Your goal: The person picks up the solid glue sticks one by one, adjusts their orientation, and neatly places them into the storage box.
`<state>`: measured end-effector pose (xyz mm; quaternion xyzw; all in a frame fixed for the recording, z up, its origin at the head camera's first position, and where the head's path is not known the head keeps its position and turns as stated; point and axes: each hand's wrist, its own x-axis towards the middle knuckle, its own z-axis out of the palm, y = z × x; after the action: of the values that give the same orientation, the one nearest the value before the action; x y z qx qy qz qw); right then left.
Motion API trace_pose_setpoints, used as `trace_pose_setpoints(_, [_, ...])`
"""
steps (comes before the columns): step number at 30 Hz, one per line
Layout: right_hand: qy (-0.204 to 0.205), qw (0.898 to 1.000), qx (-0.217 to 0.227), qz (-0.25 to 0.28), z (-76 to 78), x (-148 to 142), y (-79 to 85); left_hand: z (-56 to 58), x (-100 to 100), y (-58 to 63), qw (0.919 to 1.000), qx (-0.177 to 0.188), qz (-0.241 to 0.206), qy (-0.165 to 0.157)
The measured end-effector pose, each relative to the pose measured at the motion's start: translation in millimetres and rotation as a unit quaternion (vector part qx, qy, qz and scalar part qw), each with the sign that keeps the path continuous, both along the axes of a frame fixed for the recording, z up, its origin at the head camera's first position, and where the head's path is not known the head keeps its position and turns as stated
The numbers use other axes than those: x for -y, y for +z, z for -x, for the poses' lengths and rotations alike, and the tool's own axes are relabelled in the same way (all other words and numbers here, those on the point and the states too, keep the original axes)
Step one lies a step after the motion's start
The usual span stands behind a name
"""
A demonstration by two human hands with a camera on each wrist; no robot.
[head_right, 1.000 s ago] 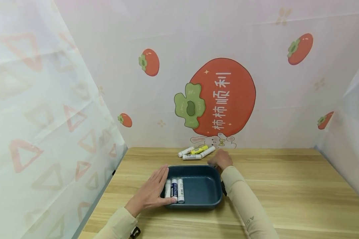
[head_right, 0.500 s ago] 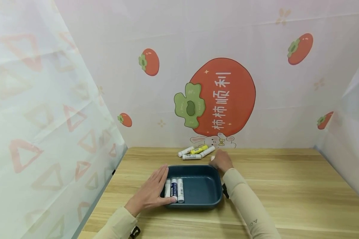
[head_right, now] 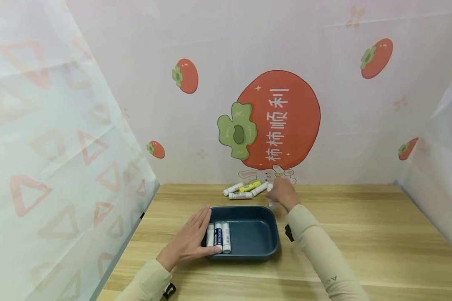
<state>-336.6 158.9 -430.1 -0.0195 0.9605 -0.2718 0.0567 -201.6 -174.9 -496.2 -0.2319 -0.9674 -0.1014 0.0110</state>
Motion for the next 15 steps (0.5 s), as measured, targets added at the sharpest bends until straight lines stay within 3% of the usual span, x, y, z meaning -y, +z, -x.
trace_pose_setpoints(7, [0.028,1.0,0.01,-0.003,-19.4,11.6,17.9,0.1,0.3,1.7,1.0,-0.003,0.001,0.0])
trace_pose_setpoints(15, [0.061,0.998,-0.011,-0.005,-39.5,25.2,24.5,0.6,-0.6,1.5,1.0,-0.001,0.008,0.004])
